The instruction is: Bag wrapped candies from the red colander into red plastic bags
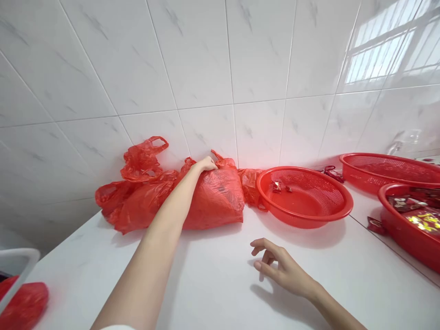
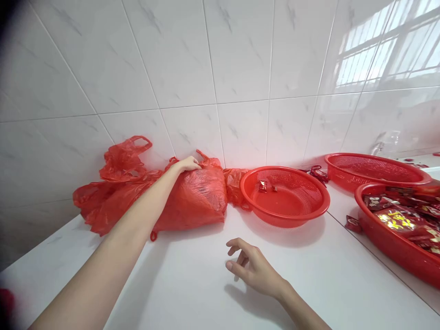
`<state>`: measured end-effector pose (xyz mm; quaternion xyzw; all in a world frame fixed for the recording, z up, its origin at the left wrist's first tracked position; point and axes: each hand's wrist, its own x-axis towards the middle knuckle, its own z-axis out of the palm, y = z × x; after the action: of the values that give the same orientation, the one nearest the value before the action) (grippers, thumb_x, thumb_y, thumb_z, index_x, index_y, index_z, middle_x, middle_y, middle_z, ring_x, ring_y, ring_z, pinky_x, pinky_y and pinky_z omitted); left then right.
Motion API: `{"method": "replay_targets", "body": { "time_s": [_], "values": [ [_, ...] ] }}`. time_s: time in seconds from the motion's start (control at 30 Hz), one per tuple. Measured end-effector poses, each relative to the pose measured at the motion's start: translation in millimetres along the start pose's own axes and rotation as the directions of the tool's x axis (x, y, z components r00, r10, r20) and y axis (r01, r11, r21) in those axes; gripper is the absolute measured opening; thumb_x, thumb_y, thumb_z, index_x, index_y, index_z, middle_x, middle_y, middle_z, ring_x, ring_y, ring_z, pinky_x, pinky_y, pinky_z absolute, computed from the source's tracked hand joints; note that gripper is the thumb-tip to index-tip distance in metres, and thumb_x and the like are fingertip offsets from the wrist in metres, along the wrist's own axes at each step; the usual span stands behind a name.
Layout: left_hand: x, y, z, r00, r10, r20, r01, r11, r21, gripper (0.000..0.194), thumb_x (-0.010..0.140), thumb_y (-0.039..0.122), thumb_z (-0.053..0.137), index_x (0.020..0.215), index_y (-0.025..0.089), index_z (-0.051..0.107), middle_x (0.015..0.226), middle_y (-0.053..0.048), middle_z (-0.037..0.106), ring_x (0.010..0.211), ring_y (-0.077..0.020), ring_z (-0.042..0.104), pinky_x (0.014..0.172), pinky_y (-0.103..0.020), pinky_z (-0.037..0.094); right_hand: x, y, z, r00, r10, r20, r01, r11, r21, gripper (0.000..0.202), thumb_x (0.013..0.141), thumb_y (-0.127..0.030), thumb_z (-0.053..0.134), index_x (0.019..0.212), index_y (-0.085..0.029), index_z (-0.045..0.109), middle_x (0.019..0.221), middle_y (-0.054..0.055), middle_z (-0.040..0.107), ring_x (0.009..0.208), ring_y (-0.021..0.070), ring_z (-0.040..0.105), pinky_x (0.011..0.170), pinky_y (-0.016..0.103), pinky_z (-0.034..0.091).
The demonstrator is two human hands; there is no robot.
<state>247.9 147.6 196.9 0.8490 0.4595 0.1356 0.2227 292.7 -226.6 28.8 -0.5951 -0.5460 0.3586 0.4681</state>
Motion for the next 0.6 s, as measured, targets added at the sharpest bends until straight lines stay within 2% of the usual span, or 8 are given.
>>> {"method": "replay_targets", "body": {
  "time_s": [0.1, 0.2, 0.27, 0.37, 0.43, 0.47, 0.53, 0.6],
  "values": [
    [-3.1, -3.0, -2.2, 0.977, 0.025, -0.212, -0.048, 0.993, -0.104, 0.015, 0.063, 0.017, 0.076, 0.063, 0.021, 0.062, 0.072, -0.005, 0.07, 0.092, -0.0297, 0.069, 0.079, -0.034, 0.052, 0.0, -0.3, 1.9, 1.0, 0.016, 0.013, -0.015, 1.0, -0.023, 0.033, 0.096, -0.042, 0.057, 0.123, -0.023, 0.055, 0.115, 0.007, 0.064, 0.07, 0.0132, 0.067, 0.073, 0.031, 0.052],
    [-7.7, -0.2, -8.0, 0.908, 0.037, -0.418, -0.144, 0.963, -0.227, 0.009, 0.071, 0.02, 0.071, 0.071, 0.021, 0.062, 0.086, -0.008, 0.072, 0.105, -0.0295, 0.067, 0.09, -0.036, 0.05, 0.2, 0.5, 3.8, 1.0, 0.022, 0.013, -0.021, 0.998, -0.051, 0.03, 0.096, -0.038, 0.056, 0.123, -0.023, 0.055, 0.115, 0.007, 0.065, 0.07, 0.013, 0.067, 0.073, 0.031, 0.051],
    [-10.5, 4.3, -13.9, 0.854, 0.035, -0.52, -0.225, 0.924, -0.308, 0.004, 0.079, 0.023, 0.066, 0.08, 0.021, 0.063, 0.093, -0.009, 0.073, 0.106, -0.027, 0.066, 0.092, -0.035, 0.05, 0.4, 1.9, 4.7, 1.0, 0.024, 0.013, -0.023, 0.997, -0.068, 0.03, 0.096, -0.036, 0.055, 0.122, -0.023, 0.055, 0.114, 0.007, 0.065, 0.07, 0.0131, 0.066, 0.073, 0.031, 0.051],
    [-14.1, 13.4, -27.7, 0.788, 0.009, -0.615, -0.327, 0.853, -0.407, 0.01, 0.089, 0.025, 0.055, 0.095, 0.02, 0.062, 0.101, -0.009, 0.071, 0.099, -0.0214, 0.068, 0.088, -0.032, 0.053, 1.0, 4.6, 5.7, 0.999, 0.036, 0.019, -0.034, 0.996, -0.087, 0.03, 0.095, -0.035, 0.055, 0.122, -0.023, 0.055, 0.114, 0.007, 0.065, 0.071, 0.0136, 0.065, 0.073, 0.031, 0.051],
    [-19.6, 18.8, -39.4, 0.767, -0.04, -0.64, -0.417, 0.727, -0.546, 0.013, 0.091, 0.022, 0.049, 0.1, 0.021, 0.059, 0.104, -0.008, 0.07, 0.092, -0.018, 0.07, 0.083, -0.03, 0.055, 1.4, 6.0, 6.3, 0.999, 0.048, 0.022, -0.045, 0.995, -0.094, 0.03, 0.094, -0.036, 0.056, 0.122, -0.023, 0.055, 0.114, 0.007, 0.065, 0.072, 0.0142, 0.065, 0.072, 0.032, 0.051],
    [-24.9, 20.5, -44.6, 0.772, -0.059, -0.633, -0.468, 0.622, -0.628, 0.014, 0.09, 0.019, 0.049, 0.101, 0.021, 0.058, 0.103, -0.007, 0.07, 0.089, -0.0168, 0.07, 0.081, -0.03, 0.056, 1.5, 6.3, 6.5, 0.999, 0.049, 0.023, -0.047, 0.995, -0.092, 0.031, 0.094, -0.037, 0.056, 0.121, -0.023, 0.055, 0.114, 0.007, 0.064, 0.072, 0.0144, 0.065, 0.071, 0.032, 0.051],
    [-42.9, 20.3, -49.7, 0.816, -0.032, -0.577, -0.525, 0.376, -0.763, 0.02, 0.084, 0.013, 0.054, 0.101, 0.022, 0.059, 0.097, -0.005, 0.07, 0.084, -0.0157, 0.07, 0.08, -0.03, 0.057, 1.9, 6.1, 6.6, 0.999, 0.04, 0.022, -0.039, 0.997, -0.062, 0.033, 0.095, -0.042, 0.055, 0.122, -0.023, 0.055, 0.115, 0.008, 0.063, 0.071, 0.0146, 0.066, 0.072, 0.033, 0.051],
    [-72.8, 14.4, -43.4, 0.87, 0.096, -0.484, -0.492, 0.242, -0.836, 0.031, 0.074, 0.01, 0.06, 0.101, 0.023, 0.061, 0.091, -0.003, 0.07, 0.083, -0.0159, 0.07, 0.08, -0.031, 0.057, 2.2, 4.7, 5.7, 1.0, 0.023, 0.018, -0.023, 0.999, 0.029, 0.038, 0.096, -0.049, 0.055, 0.124, -0.024, 0.053, 0.115, 0.008, 0.062, 0.069, 0.0146, 0.067, 0.074, 0.036, 0.052]
  ]
}}
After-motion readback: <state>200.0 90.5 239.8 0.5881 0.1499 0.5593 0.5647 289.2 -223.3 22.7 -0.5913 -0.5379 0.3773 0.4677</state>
